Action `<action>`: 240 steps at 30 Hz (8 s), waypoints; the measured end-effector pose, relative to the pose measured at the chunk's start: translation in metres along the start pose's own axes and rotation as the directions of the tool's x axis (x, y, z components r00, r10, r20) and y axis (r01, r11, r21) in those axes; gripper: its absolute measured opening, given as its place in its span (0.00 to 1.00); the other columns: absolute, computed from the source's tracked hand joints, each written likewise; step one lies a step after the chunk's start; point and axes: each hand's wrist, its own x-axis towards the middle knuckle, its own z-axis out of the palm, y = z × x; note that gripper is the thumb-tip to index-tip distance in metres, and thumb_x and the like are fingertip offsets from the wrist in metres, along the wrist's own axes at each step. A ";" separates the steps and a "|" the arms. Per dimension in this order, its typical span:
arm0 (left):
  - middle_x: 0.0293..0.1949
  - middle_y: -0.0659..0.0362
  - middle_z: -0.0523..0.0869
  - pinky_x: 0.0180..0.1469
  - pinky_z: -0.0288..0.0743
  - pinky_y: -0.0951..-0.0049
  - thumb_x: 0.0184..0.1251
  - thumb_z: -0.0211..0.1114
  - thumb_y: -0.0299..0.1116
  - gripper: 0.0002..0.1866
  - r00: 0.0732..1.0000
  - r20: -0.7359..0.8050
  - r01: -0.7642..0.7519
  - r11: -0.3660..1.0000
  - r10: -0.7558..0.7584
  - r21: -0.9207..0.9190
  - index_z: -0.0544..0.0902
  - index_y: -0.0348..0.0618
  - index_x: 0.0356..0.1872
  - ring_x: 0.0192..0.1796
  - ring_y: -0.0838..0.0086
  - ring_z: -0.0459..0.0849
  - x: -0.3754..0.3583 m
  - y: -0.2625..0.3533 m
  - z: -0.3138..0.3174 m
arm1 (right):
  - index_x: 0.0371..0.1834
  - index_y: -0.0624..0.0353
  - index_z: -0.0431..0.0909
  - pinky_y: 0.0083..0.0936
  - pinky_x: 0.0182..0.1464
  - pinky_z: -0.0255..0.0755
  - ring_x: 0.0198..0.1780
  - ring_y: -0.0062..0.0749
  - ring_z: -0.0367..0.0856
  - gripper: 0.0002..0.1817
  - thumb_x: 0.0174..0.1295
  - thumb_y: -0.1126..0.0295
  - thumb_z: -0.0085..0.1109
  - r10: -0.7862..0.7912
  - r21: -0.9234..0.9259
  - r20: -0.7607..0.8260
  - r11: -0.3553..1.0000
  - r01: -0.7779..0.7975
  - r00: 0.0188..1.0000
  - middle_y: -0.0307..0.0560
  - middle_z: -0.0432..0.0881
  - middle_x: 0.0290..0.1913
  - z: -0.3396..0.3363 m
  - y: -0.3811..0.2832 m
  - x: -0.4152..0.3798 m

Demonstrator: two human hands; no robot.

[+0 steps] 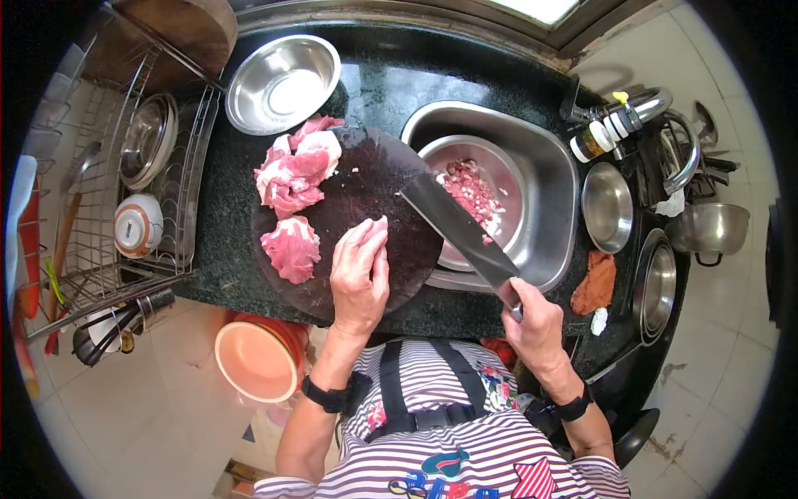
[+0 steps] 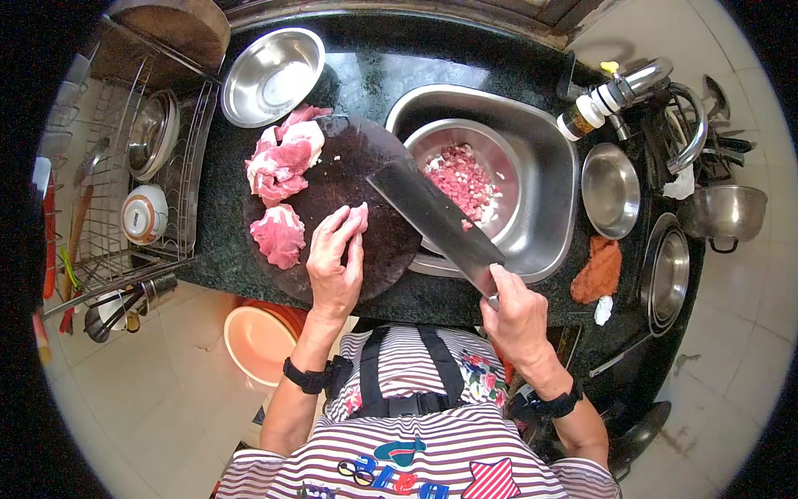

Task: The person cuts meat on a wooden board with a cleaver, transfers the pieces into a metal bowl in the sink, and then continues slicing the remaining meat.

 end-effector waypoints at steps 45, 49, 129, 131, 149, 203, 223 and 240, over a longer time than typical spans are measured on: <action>0.48 0.52 0.84 0.57 0.76 0.59 0.51 0.66 0.19 0.18 0.896 0.293 -0.359 0.932 0.332 0.043 0.85 0.35 0.46 0.54 0.55 0.81 0.009 -0.037 0.007 | 0.52 0.66 0.74 0.41 0.33 0.78 0.33 0.55 0.84 0.20 0.54 0.83 0.60 -0.101 0.135 0.318 0.989 0.061 0.943 0.58 0.83 0.35 0.004 -0.039 0.023; 0.47 0.51 0.84 0.57 0.76 0.59 0.51 0.65 0.18 0.18 0.907 0.276 -0.335 0.942 0.319 0.010 0.84 0.35 0.46 0.53 0.54 0.81 0.007 -0.041 0.009 | 0.43 0.64 0.70 0.46 0.29 0.75 0.29 0.57 0.82 0.12 0.56 0.80 0.58 -0.115 0.108 0.362 0.991 0.081 0.925 0.58 0.80 0.31 0.013 -0.046 0.035; 0.43 0.55 0.85 0.52 0.80 0.63 0.47 0.65 0.20 0.18 0.923 0.211 -0.346 0.935 0.323 0.081 0.87 0.38 0.44 0.49 0.60 0.83 0.002 -0.035 0.005 | 0.38 0.65 0.72 0.48 0.32 0.75 0.31 0.59 0.82 0.08 0.57 0.79 0.58 -0.165 0.280 0.372 0.958 0.059 0.913 0.61 0.81 0.30 0.007 -0.029 0.033; 0.44 0.56 0.85 0.51 0.80 0.63 0.47 0.65 0.20 0.19 0.925 0.213 -0.337 0.938 0.314 0.078 0.87 0.39 0.44 0.49 0.60 0.83 0.002 -0.036 0.004 | 0.39 0.66 0.73 0.45 0.32 0.74 0.31 0.59 0.81 0.08 0.56 0.82 0.57 -0.147 0.250 0.424 0.967 0.040 0.894 0.60 0.79 0.29 0.009 -0.032 0.038; 0.49 0.52 0.81 0.53 0.79 0.57 0.51 0.72 0.24 0.18 0.828 0.347 -0.489 0.870 0.439 0.067 0.83 0.41 0.46 0.52 0.54 0.82 0.042 -0.034 -0.008 | 0.40 0.64 0.74 0.44 0.32 0.71 0.31 0.59 0.80 0.07 0.59 0.81 0.56 -0.107 0.457 0.136 0.889 0.034 0.985 0.60 0.77 0.28 0.000 -0.033 0.060; 0.40 0.55 0.84 0.50 0.78 0.61 0.50 0.68 0.17 0.12 0.964 0.051 -0.266 0.958 0.262 0.103 0.85 0.39 0.37 0.46 0.59 0.83 0.012 -0.022 0.042 | 0.34 0.64 0.69 0.48 0.32 0.73 0.30 0.60 0.80 0.06 0.57 0.80 0.56 -0.148 0.263 0.160 0.959 0.103 0.976 0.60 0.78 0.27 0.035 -0.024 0.067; 0.47 0.48 0.85 0.53 0.78 0.59 0.49 0.66 0.16 0.16 0.958 0.064 -0.286 0.948 0.279 0.143 0.85 0.36 0.43 0.51 0.52 0.84 0.011 -0.028 0.041 | 0.33 0.66 0.69 0.46 0.32 0.77 0.29 0.57 0.83 0.08 0.50 0.81 0.55 -0.220 0.099 0.246 0.974 0.202 0.944 0.60 0.80 0.30 0.046 -0.051 0.082; 0.43 0.50 0.85 0.51 0.79 0.56 0.44 0.66 0.14 0.21 0.981 0.076 -0.185 0.981 0.181 0.054 0.85 0.38 0.44 0.47 0.50 0.84 0.004 -0.023 0.033 | 0.35 0.64 0.69 0.48 0.30 0.75 0.27 0.59 0.81 0.07 0.56 0.78 0.58 -0.184 0.123 0.312 0.981 0.152 0.932 0.60 0.79 0.28 0.014 -0.036 0.054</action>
